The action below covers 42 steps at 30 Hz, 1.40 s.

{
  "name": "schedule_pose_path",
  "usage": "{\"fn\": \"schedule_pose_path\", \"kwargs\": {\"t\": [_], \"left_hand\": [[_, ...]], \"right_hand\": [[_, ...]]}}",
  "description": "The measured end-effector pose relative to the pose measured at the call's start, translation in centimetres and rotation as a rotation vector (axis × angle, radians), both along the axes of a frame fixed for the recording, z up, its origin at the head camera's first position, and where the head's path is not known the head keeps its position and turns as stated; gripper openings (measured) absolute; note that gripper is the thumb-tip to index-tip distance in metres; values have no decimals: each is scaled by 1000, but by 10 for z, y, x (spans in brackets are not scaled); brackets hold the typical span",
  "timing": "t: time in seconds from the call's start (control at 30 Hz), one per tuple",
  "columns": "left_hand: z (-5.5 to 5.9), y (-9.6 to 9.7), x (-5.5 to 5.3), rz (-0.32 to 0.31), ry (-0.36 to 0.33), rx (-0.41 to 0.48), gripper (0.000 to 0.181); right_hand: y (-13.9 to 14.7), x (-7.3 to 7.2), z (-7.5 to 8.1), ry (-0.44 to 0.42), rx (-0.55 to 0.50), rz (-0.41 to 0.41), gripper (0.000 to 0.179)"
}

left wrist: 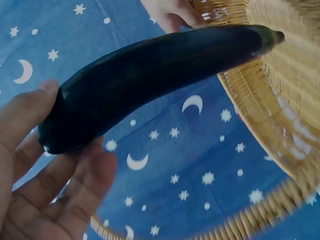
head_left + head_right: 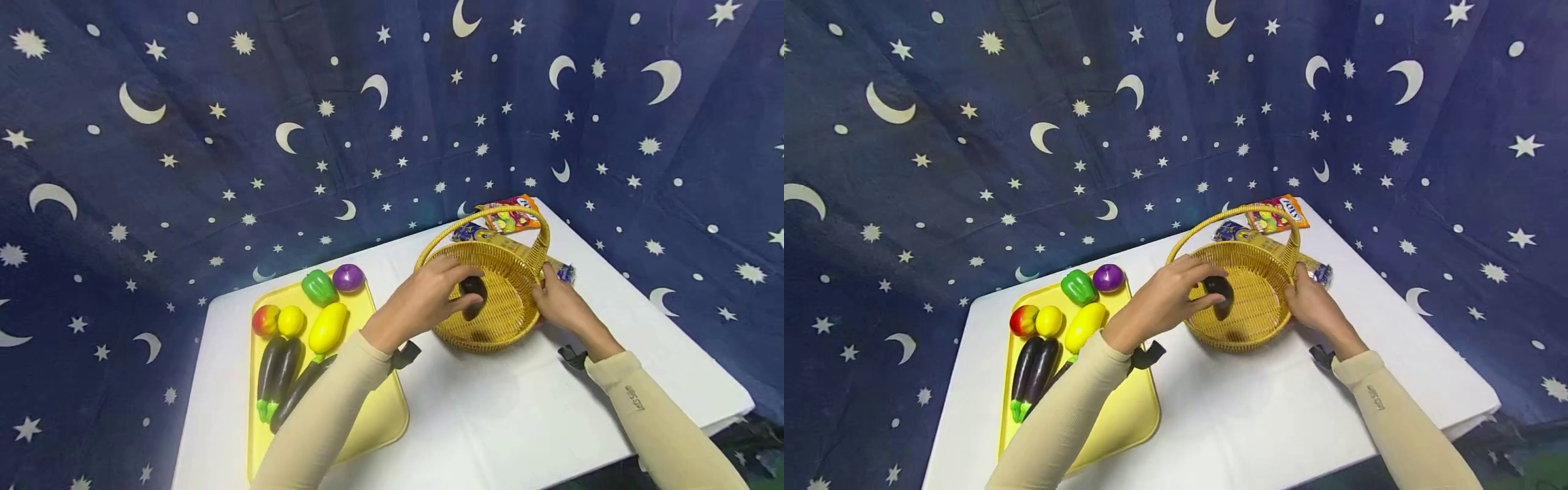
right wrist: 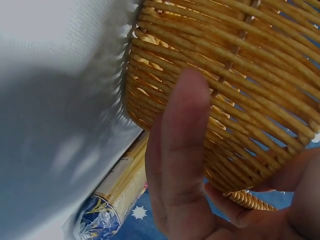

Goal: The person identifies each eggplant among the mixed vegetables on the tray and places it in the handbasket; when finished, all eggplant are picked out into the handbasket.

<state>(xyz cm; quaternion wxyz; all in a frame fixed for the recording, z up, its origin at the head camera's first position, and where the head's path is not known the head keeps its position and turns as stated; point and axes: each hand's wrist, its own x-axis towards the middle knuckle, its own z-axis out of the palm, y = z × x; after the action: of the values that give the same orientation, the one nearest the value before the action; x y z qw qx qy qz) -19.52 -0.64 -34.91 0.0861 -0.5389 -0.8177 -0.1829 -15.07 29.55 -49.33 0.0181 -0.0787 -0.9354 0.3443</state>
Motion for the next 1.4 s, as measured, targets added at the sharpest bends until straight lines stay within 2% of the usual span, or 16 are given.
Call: {"fn": "schedule_pose_path", "kwargs": {"t": [0.07,0.2,0.33,0.47,0.6,0.73,0.83,0.97,1.13,1.4], "left_hand": [[2,12,-8,32,6,-27,35],[1,42,-22,32,-44,-60,33],[-12,63,-33,34,-140,-70,29],[-29,73,-36,66,-203,-102,26],[-40,73,-34,98,-235,-138,27],[-42,66,-35,128,-261,-186,29],[-40,60,-37,146,-260,-272,29],[-37,56,-38,133,-222,-414,33],[-44,52,-37,127,-190,-557,44],[-61,46,-38,141,-219,-606,30]], "right_hand": [[-5,-9,3,-11,-4,11,39],[-6,-10,7,-22,24,5,45],[-7,-8,6,-30,15,9,49],[-8,-7,3,-28,8,23,48],[-8,-5,4,-20,16,22,51],[-8,-4,4,-27,22,22,55],[-8,-5,4,-32,27,29,57],[-8,-5,5,-43,35,29,61],[-8,-5,5,-38,37,31,58],[-10,-6,3,-12,40,32,52]]}}
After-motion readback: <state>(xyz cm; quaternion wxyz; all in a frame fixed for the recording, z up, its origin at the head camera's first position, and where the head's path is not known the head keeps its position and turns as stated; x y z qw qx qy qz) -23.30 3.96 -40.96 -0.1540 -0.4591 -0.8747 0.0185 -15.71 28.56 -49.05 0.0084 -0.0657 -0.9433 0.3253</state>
